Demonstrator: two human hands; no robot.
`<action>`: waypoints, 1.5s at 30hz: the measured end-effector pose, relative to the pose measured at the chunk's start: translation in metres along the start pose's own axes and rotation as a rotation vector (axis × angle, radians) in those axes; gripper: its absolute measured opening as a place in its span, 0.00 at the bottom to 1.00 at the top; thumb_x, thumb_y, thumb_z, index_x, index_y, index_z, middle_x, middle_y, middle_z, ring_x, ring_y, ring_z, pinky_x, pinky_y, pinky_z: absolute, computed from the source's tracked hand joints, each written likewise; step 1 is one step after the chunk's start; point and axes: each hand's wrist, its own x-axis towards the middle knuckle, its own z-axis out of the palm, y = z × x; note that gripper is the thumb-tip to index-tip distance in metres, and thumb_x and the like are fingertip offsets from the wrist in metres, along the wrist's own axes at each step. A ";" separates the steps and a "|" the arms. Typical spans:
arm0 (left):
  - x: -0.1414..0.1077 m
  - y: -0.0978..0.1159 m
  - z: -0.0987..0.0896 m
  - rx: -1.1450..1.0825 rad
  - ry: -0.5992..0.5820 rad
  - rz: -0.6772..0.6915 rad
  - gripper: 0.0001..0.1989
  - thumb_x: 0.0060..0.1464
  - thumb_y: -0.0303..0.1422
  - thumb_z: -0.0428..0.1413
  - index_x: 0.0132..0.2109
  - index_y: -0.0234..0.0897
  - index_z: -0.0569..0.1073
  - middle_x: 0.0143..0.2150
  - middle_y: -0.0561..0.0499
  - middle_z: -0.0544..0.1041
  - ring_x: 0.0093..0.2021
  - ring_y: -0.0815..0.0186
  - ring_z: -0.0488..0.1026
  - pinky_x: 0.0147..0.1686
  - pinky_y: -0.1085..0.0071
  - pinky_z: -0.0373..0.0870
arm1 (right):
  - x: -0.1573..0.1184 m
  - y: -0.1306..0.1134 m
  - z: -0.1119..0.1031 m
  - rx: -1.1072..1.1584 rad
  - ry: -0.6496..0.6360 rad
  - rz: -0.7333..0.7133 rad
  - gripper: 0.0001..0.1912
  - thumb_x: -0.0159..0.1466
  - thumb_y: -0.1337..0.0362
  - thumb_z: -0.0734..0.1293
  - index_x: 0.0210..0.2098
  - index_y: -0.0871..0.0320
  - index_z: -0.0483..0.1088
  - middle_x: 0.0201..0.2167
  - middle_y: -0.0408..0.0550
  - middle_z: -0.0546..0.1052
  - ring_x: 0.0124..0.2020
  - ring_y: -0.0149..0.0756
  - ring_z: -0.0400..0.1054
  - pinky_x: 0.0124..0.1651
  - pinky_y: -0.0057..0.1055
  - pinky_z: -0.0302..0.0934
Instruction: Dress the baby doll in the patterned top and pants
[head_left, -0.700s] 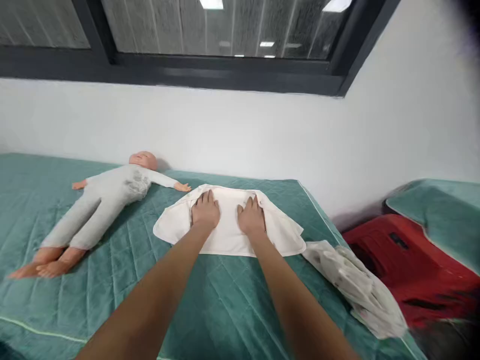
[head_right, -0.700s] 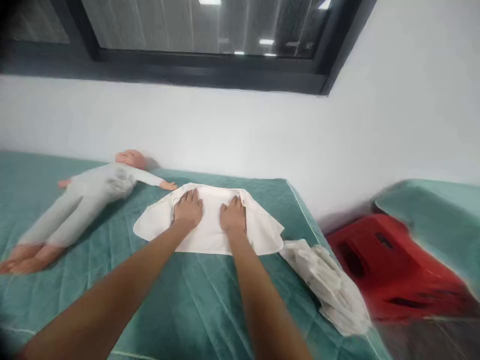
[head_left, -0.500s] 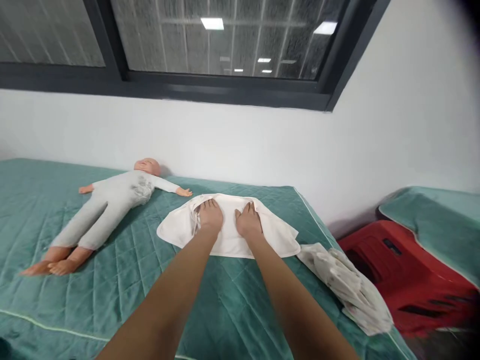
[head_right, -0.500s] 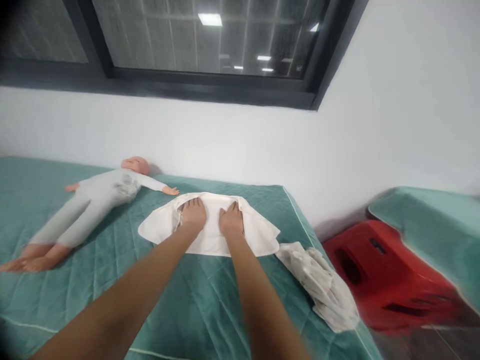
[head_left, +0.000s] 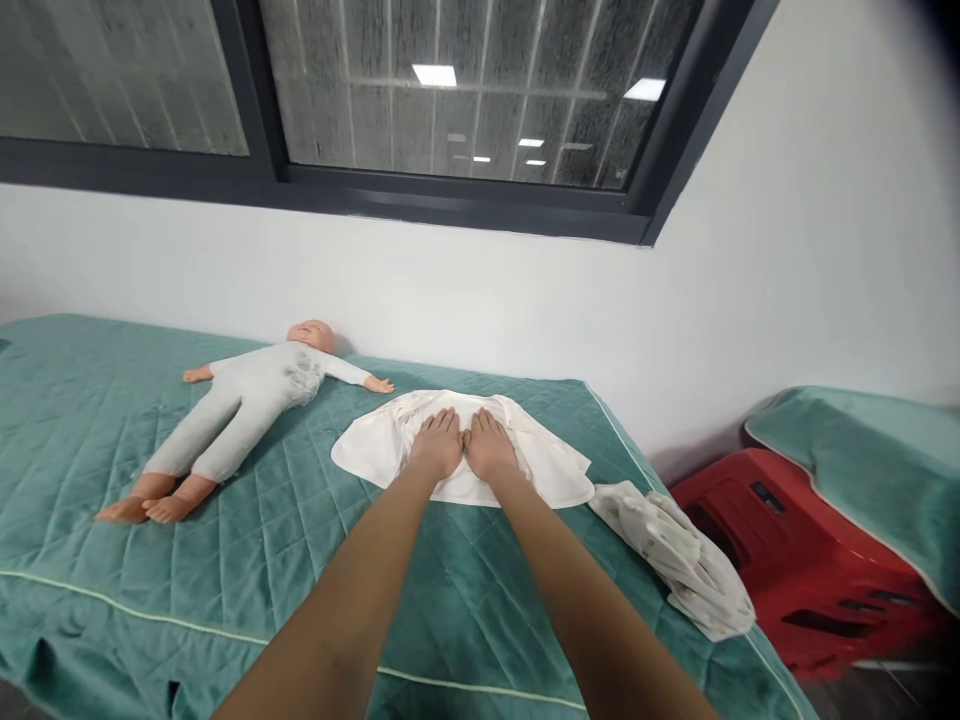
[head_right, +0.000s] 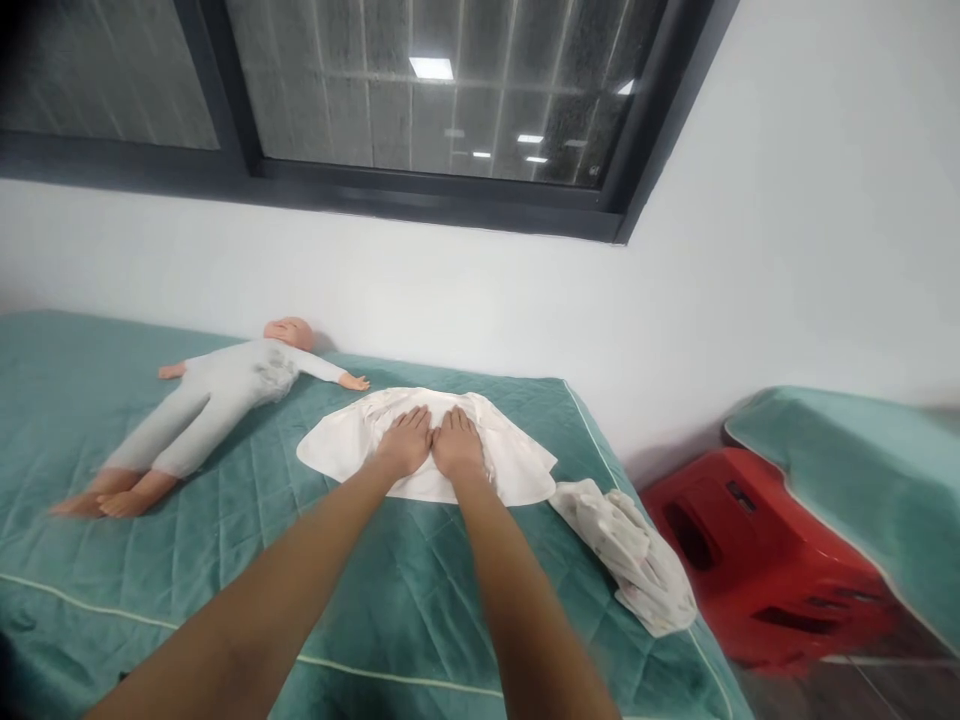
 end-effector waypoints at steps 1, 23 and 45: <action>0.001 0.000 0.000 -0.006 -0.006 -0.012 0.30 0.67 0.38 0.31 0.69 0.28 0.56 0.72 0.44 0.54 0.72 0.60 0.48 0.70 0.58 0.46 | 0.001 0.000 0.001 -0.002 -0.009 0.026 0.31 0.71 0.60 0.49 0.68 0.74 0.52 0.70 0.62 0.52 0.72 0.43 0.42 0.70 0.40 0.36; 0.028 -0.009 -0.002 -0.035 0.002 -0.192 0.32 0.65 0.42 0.33 0.70 0.29 0.54 0.73 0.42 0.51 0.72 0.56 0.48 0.69 0.58 0.46 | 0.022 -0.028 -0.001 -0.006 0.016 0.263 0.34 0.71 0.58 0.46 0.67 0.81 0.48 0.71 0.70 0.47 0.72 0.51 0.38 0.71 0.43 0.31; -0.034 -0.002 -0.010 -0.062 -0.049 -0.150 0.31 0.65 0.42 0.35 0.70 0.36 0.55 0.74 0.41 0.46 0.74 0.51 0.42 0.69 0.52 0.42 | -0.022 -0.029 -0.009 -0.051 -0.133 0.172 0.35 0.71 0.49 0.44 0.72 0.60 0.42 0.74 0.53 0.37 0.73 0.55 0.30 0.69 0.50 0.30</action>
